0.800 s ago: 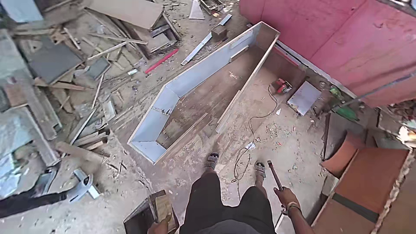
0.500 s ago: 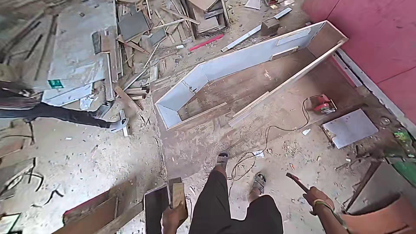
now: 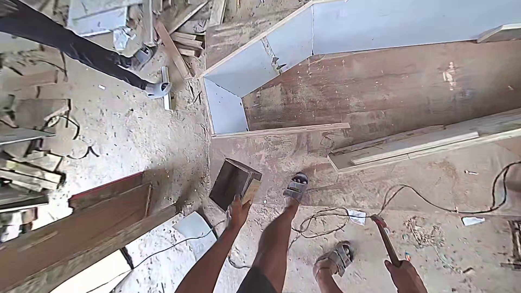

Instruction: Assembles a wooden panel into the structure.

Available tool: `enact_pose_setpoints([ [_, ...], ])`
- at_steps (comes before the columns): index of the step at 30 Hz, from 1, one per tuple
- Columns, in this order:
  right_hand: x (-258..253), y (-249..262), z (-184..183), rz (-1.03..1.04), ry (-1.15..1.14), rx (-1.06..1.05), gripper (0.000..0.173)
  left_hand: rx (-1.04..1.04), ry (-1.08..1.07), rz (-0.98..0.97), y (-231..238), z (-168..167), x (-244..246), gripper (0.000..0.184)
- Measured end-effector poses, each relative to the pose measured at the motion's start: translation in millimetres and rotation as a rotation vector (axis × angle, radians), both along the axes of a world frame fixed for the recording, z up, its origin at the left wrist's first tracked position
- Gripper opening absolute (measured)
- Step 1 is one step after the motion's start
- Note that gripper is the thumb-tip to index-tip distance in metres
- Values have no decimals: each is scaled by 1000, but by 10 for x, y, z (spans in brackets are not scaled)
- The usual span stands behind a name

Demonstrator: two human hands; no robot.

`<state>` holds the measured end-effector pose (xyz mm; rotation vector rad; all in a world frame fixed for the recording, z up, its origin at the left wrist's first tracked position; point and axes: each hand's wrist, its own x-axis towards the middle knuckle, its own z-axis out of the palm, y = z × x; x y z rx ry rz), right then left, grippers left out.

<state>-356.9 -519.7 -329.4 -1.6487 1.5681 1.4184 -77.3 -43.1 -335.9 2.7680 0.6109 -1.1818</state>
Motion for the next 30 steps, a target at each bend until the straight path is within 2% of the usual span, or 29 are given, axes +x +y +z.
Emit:
enact_pose_setpoints([
  [3, 558, 56, -776, 9, -116, -142, 54, 26, -4, -16, 124, -897, 255, 60],
  [6, 883, 42, -1560, -5, -264, -339, 53, 64, -3, -28, 281, -1625, 196, 61],
  [9, 888, -109, -2256, 83, -423, -489, 55, 70, -85, -41, 429, -2135, -129, 61],
  [11, 747, -247, -2488, 207, -452, -469, 62, 60, -136, -57, 460, -2350, -274, 60],
  [14, 469, -579, -2687, 443, -338, -325, 65, 77, -116, -122, 489, -2442, -322, 61],
  [17, 454, -985, -2849, 637, -215, -368, 77, 3, -331, -266, 586, -2483, -397, 64],
  [18, 541, -1108, -2891, 632, -218, -401, 78, -16, -436, -325, 620, -2520, -427, 66],
  [20, 759, -1221, -2862, 633, -271, -413, 62, -12, -567, -382, 650, -2533, -504, 68],
  [23, 853, -1357, -2990, 610, -317, -416, 49, 19, -624, -369, 633, -2526, -632, 66],
  [25, 841, -1358, -3006, 579, -348, -446, 46, -21, -658, -341, 594, -2520, -731, 58],
  [27, 802, -1347, -3040, 536, -395, -498, 48, -97, -853, -377, 514, -2530, -807, 45],
  [28, 802, -1344, -3035, 499, -411, -511, 49, -139, -947, -391, 400, -2469, -810, 38],
  [30, 796, -1298, -2991, 400, -423, -492, 52, -243, -989, -362, 21, -2168, -716, 33],
])
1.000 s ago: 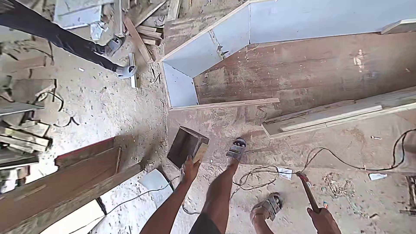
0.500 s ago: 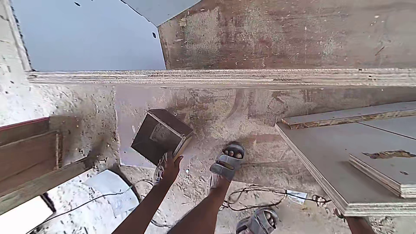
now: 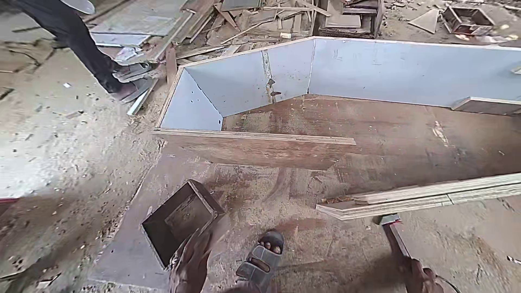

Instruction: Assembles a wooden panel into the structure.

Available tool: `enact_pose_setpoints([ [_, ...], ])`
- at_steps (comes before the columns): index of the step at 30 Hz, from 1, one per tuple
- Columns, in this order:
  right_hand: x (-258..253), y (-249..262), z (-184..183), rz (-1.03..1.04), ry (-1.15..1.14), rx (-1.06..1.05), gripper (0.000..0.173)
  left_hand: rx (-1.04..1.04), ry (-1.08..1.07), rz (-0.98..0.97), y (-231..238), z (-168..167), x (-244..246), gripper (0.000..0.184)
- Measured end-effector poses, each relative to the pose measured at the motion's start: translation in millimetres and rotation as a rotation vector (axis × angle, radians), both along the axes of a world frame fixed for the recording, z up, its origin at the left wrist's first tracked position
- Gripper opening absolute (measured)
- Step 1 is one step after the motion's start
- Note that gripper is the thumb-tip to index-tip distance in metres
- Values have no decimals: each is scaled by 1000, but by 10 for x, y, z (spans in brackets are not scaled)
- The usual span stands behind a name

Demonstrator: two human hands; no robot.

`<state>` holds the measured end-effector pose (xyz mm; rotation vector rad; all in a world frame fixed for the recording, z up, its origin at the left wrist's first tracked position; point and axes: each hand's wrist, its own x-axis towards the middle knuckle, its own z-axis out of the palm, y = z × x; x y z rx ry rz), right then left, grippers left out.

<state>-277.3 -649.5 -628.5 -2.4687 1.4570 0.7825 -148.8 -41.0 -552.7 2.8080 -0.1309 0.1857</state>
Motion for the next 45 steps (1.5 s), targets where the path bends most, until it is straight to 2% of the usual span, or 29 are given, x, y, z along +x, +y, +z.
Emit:
enact_pose_setpoints([
  [3, 103, 176, 87, -33, 28, 19, 63, -202, 211, -23, -708, 340, 272, 40],
  [5, 242, 509, 339, 52, -71, 67, 73, -302, 427, -124, -1098, 419, 517, 48],
  [6, 281, 739, 521, 107, -199, 146, 79, -333, 543, -200, -1277, 408, 607, 51],
  [8, 332, 1292, 816, 105, -456, 469, 92, -412, 779, -380, -1652, 373, 680, 52],
  [10, 339, 1889, 927, -156, -671, 882, 98, -411, 977, -607, -2031, 360, 629, 48],
  [11, 366, 2121, 973, -333, -745, 1023, 96, -380, 1030, -748, -2211, 363, 574, 45],
  [12, 416, 2274, 997, -496, -825, 1097, 85, -344, 1055, -884, -2382, 371, 514, 40],
  [14, 514, 2341, 939, -697, -1010, 1076, 69, -257, 1151, -1070, -2654, 453, 456, 34],
  [15, 535, 2261, 884, -671, -1045, 1006, 70, -199, 1201, -1127, -2730, 456, 484, 36],
  [16, 534, 2125, 832, -554, -1015, 895, 78, -145, 1209, -1189, -2756, 451, 536, 39],
  [18, 504, 1756, 735, -160, -769, 583, 109, -153, 1062, -1233, -2649, 485, 657, 35],
  [19, 505, 1582, 690, 17, -598, 490, 119, -264, 947, -1157, -2533, 557, 727, 32],
  [21, 574, 1312, 587, 260, -339, 429, 123, -702, 661, -816, -2401, 778, 890, 26],
  [23, 601, 1181, 470, 420, -224, 413, 127, -1025, 259, -557, -2432, 1040, 1099, 16],
  [24, 597, 1151, 486, 432, -240, 400, 129, -1090, 41, -527, -2477, 1138, 1260, 15],
  [25, 595, 1125, 562, 404, -353, 378, 125, -1103, -152, -536, -2541, 1234, 1445, 14],
  [27, 592, 1136, 827, 352, -808, 215, 91, -1004, -418, -555, -2723, 1414, 1779, 15],
  [29, 663, 1203, 1211, 414, -1202, -51, 53, -737, -441, -576, -2968, 1552, 1991, 24],
  [31, 859, 1230, 1662, 571, -1409, -261, 38, -390, -301, -582, -3299, 1633, 2115, 46],
  [33, 1163, 1244, 1981, 735, -1495, -408, 42, -96, -145, -587, -3639, 1688, 2211, 64],
  [35, 1514, 1221, 2107, 866, -1497, -457, 54, 72, -32, -559, -3857, 1684, 2284, 73],
  [37, 1801, 1177, 2057, 930, -1452, -435, 67, 113, -1, -582, -3894, 1586, 2346, 72],
  [39, 2004, 1123, 1979, 984, -1428, -415, 75, 72, -84, -647, -3835, 1503, 2392, 69],
  [45, 2062, 1088, 1994, 1052, -1367, -357, 78, 21, -132, -732, -3713, 1480, 2395, 64],
])
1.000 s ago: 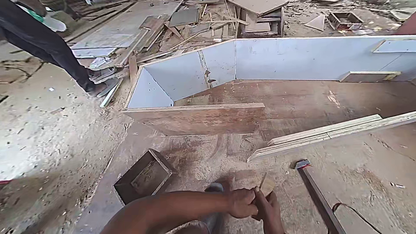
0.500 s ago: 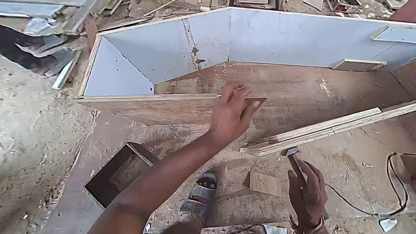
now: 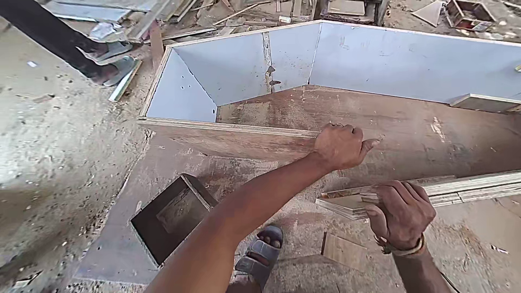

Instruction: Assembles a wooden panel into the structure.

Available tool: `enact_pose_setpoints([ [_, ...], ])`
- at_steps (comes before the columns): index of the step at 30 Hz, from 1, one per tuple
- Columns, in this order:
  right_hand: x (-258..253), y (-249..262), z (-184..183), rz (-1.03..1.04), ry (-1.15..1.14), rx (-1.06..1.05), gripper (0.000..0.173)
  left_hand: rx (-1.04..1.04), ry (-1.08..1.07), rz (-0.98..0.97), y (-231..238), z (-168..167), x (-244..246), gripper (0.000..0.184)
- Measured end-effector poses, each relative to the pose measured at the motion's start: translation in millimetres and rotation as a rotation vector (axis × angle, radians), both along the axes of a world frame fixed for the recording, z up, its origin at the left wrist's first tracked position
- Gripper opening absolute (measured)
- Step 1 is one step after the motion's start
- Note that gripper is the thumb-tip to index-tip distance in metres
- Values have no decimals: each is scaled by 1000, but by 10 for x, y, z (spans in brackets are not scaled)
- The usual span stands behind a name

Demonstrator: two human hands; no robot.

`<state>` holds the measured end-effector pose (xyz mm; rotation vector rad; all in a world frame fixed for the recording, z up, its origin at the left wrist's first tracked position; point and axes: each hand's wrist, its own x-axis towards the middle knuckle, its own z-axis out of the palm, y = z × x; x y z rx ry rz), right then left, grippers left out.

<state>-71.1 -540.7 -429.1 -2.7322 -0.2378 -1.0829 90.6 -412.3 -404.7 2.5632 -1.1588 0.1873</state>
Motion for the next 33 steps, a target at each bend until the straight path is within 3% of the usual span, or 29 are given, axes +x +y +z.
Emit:
enact_pose_setpoints([
  [15, 9, -43, -30, 14, -34, -27, 73, -187, -162, -143, 800, -50, -251, 80],
  [25, 121, -15, -4, -27, -11, -22, 66, -197, -193, -206, 1101, -63, -344, 86],
  [33, 157, 26, 34, -70, -3, 36, 65, -220, -154, -201, 1034, -135, -362, 80],
])
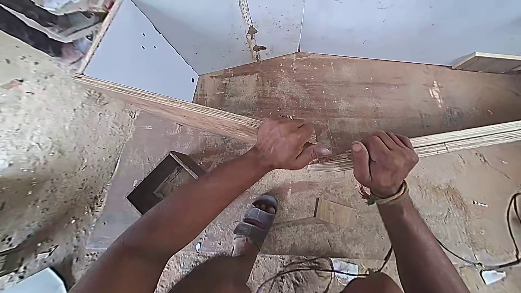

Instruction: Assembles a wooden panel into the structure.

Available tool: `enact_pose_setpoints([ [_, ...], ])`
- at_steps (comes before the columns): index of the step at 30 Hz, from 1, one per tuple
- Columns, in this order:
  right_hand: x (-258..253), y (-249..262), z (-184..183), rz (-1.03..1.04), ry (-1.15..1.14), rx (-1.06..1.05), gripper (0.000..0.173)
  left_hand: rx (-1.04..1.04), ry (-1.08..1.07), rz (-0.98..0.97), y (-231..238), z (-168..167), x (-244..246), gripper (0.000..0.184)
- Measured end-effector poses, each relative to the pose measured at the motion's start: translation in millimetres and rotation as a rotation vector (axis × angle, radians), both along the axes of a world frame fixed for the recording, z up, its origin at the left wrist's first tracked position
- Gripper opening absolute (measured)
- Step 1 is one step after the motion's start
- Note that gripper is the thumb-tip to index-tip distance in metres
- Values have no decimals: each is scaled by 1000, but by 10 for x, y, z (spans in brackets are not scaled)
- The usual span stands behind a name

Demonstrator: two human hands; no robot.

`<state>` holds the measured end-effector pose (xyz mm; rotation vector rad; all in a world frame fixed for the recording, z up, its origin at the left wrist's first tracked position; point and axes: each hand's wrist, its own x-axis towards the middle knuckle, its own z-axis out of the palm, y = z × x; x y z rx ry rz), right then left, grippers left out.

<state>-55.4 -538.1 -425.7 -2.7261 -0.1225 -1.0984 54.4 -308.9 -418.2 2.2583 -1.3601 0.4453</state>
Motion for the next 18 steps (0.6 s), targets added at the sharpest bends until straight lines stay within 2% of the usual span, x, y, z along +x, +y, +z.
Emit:
enact_pose_setpoints([
  [4, 127, 3, 154, -19, 13, 11, 67, -9, -5, 7, -10, -8, -9, 80],
  [10, 426, 54, -37, -56, 62, 13, 65, -8, 9, 22, -67, -4, -30, 85],
  [18, 499, 53, -53, -47, 51, 24, 62, 67, 40, 112, -190, 45, -78, 66],
])
